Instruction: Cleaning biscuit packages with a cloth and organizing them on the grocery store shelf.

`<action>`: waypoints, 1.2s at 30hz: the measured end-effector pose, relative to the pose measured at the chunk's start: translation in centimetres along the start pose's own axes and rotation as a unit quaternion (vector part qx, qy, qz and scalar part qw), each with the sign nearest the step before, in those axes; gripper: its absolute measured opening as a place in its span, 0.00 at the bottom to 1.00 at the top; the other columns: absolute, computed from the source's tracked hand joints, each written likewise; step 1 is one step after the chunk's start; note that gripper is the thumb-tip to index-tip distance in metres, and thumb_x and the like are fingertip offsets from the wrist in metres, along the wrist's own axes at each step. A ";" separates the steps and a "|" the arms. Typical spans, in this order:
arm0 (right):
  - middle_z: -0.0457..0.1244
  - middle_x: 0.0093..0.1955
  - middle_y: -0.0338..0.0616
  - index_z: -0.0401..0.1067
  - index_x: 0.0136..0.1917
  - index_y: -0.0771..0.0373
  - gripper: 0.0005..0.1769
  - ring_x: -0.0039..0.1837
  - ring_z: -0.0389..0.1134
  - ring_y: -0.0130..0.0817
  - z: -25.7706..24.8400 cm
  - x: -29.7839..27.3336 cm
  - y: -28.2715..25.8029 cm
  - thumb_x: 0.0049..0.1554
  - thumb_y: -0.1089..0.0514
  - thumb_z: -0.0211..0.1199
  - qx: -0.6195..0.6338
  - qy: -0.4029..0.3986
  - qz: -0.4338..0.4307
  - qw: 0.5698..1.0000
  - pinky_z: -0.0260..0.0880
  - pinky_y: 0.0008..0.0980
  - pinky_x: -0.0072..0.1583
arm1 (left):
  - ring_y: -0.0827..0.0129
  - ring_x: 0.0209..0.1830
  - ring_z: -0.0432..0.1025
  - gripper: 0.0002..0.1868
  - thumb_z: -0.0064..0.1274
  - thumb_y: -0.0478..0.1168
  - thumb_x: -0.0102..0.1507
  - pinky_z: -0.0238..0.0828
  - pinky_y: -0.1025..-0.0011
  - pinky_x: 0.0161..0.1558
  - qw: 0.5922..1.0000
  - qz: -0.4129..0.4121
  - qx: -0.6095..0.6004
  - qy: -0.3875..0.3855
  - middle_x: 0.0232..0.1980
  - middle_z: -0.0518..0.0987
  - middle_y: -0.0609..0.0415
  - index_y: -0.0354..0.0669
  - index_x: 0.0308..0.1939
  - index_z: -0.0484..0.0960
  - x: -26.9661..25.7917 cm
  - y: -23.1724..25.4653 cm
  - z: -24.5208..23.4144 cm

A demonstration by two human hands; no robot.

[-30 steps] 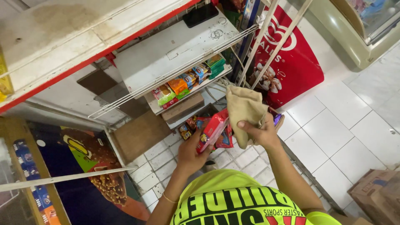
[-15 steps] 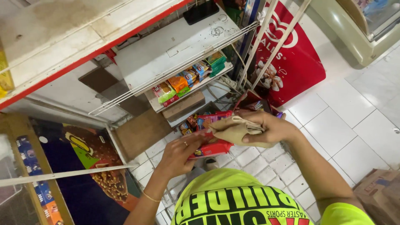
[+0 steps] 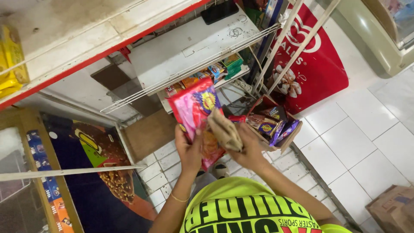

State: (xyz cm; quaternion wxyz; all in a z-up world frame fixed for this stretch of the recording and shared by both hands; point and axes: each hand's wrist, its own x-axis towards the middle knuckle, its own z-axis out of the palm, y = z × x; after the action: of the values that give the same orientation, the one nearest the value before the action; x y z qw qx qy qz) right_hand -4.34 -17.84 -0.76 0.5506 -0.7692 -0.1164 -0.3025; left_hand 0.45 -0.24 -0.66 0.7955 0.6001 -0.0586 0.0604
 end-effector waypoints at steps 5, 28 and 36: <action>0.65 0.48 0.47 0.79 0.57 0.59 0.24 0.44 0.70 0.45 0.2 -2.0 -4.8 0.50 0.47 0.67 -0.027 -0.116 0.008 0.993 0.74 0.38 0.47 | 0.68 0.51 0.71 0.19 0.56 0.39 0.66 0.71 0.66 0.57 0.980 -0.029 -0.107 0.168 0.54 0.78 0.51 0.43 0.60 0.71 2.0 2.2 0.7; 0.68 0.27 0.55 0.77 0.37 0.71 0.14 0.26 0.71 0.42 0.1 -7.8 5.1 0.44 0.60 0.80 0.149 0.065 0.249 0.955 0.72 0.38 0.25 | 0.47 0.61 0.74 0.41 0.59 0.67 0.58 0.68 0.50 0.66 0.754 -0.475 -0.450 0.056 0.62 0.79 0.39 0.39 0.63 0.78 1.6 -2.7 -0.2; 0.62 0.68 0.65 0.78 0.56 0.66 0.16 0.70 0.64 0.61 2.2 3.0 -3.8 0.54 0.63 0.69 0.058 -0.012 -0.141 0.988 0.67 0.50 0.67 | 0.55 0.36 0.81 0.37 0.68 0.62 0.53 0.80 0.60 0.40 0.804 -0.489 -0.338 0.003 0.42 0.84 0.43 0.36 0.53 0.80 1.8 -2.9 -1.6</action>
State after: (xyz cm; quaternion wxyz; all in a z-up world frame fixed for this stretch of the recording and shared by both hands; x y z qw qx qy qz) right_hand -3.18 -14.93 3.54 0.5446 -0.7159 -0.2476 -0.3601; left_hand 2.73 0.55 -3.53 0.8725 0.2419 0.2282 -0.3580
